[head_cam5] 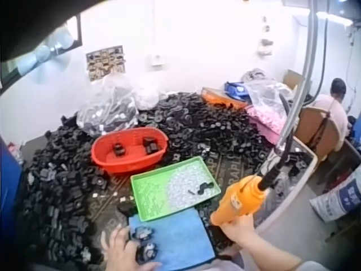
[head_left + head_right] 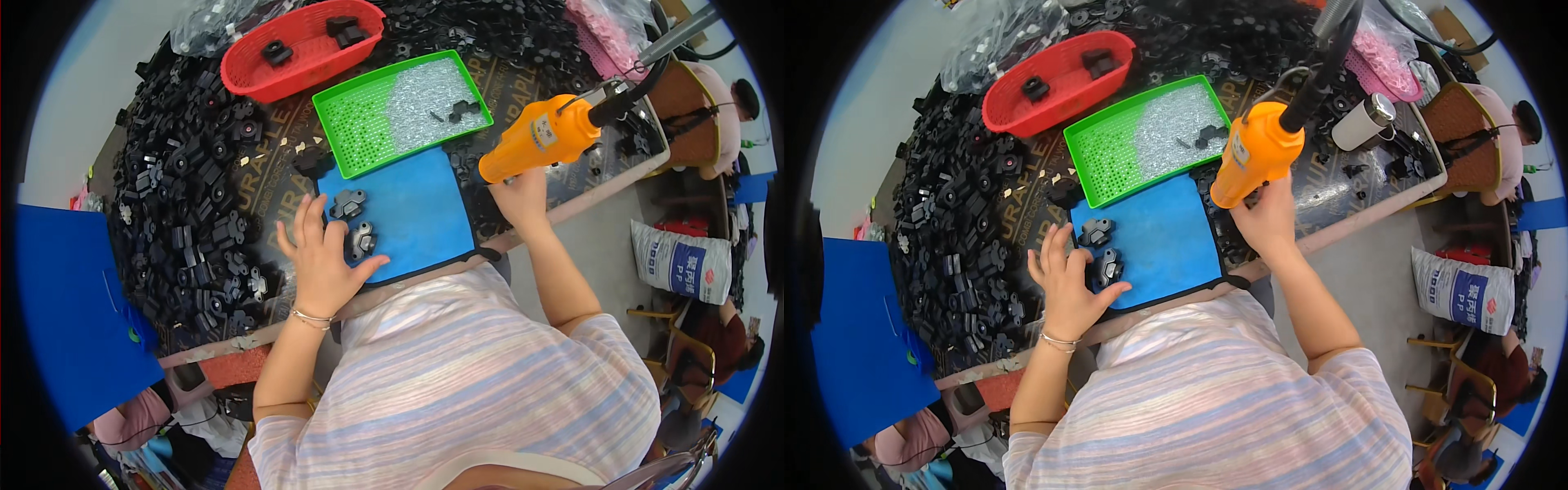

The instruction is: Assembling small black plastic components using an electric screwdriver at a factory workbench.

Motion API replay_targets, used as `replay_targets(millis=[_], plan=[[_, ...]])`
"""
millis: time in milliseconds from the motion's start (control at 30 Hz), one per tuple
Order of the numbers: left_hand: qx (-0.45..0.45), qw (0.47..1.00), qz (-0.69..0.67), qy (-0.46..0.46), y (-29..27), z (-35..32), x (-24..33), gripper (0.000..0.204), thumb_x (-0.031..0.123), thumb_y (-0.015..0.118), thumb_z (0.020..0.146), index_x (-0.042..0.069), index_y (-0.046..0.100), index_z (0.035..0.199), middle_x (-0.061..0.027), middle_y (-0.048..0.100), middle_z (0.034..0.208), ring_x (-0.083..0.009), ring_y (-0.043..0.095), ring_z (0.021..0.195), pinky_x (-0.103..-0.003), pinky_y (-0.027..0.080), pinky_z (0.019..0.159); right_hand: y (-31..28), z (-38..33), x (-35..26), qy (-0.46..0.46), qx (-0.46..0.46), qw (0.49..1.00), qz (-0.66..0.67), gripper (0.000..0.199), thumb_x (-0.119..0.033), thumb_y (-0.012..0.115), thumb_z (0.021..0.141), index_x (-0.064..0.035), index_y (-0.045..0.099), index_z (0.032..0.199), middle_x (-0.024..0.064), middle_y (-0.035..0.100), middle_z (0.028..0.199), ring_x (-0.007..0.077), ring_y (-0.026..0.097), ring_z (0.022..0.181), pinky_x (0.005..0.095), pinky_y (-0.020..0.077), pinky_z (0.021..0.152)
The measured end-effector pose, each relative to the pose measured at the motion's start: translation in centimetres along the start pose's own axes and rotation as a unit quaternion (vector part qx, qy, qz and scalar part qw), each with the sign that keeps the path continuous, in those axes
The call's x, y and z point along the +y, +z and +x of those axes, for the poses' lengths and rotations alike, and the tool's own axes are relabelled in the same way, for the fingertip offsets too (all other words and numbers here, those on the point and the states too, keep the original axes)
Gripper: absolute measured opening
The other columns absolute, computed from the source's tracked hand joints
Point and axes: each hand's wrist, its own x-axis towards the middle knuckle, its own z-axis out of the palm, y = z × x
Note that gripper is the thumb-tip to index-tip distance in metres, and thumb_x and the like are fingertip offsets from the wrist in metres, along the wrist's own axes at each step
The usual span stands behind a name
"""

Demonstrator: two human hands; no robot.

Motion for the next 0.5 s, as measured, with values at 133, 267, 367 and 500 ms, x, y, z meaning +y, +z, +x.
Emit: replay_targets(millis=[133,267,367,500], plan=[[0.035,0.998,0.008,-0.044,0.6,-0.2,0.6,0.057,0.055,0.075,0.06,0.008,0.06,0.089,-0.0173,0.035,0.139,-0.0349,0.025,0.133,-0.063,0.006,0.102,-0.4,-2.5,-1.2,-0.169,-0.01,0.981,0.091,0.026,-0.002,0.071,0.067,-0.0074,0.047,0.074,0.0069,0.05,0.07,0.0146,0.041,0.046,0.0235,0.0339,0.044],[0.024,0.998,0.007,-0.059,0.9,-0.1,0.7,0.046,0.043,0.078,0.06,0.008,0.061,0.085,-0.015,0.036,0.14,-0.0333,0.023,0.134,-0.064,0.006,0.102,0.8,-3.1,-3.8,-0.166,-0.12,0.972,-0.117,0.041,-0.018,0.064,0.076,-0.0095,0.054,0.115,0.0134,0.055,0.123,0.0279,0.066,0.076,0.0336,0.054,0.06],[0.045,0.997,-0.02,-0.059,0.6,-0.4,0.5,0.041,0.036,0.077,0.06,0.008,0.062,0.085,-0.0131,0.037,0.139,-0.0319,0.024,0.133,-0.062,0.008,0.102,1.2,-2.6,-4.9,-0.066,-0.194,0.947,-0.246,0.045,-0.02,0.063,0.077,-0.0087,0.052,0.12,0.0104,0.052,0.127,0.0276,0.065,0.08,0.0354,0.0539,0.063],[0.13,0.986,-0.097,-0.025,-0.2,-0.5,0.2,0.045,0.027,0.077,0.06,0.008,0.06,0.096,-0.0122,0.046,0.129,-0.0325,0.038,0.122,-0.053,0.023,0.1,2.0,-2.2,-3.4,-0.109,-0.17,0.954,-0.223,0.035,-0.02,0.062,0.08,-0.0092,0.058,0.112,0.0073,0.06,0.114,0.0263,0.065,0.082,0.0364,0.0529,0.065]])
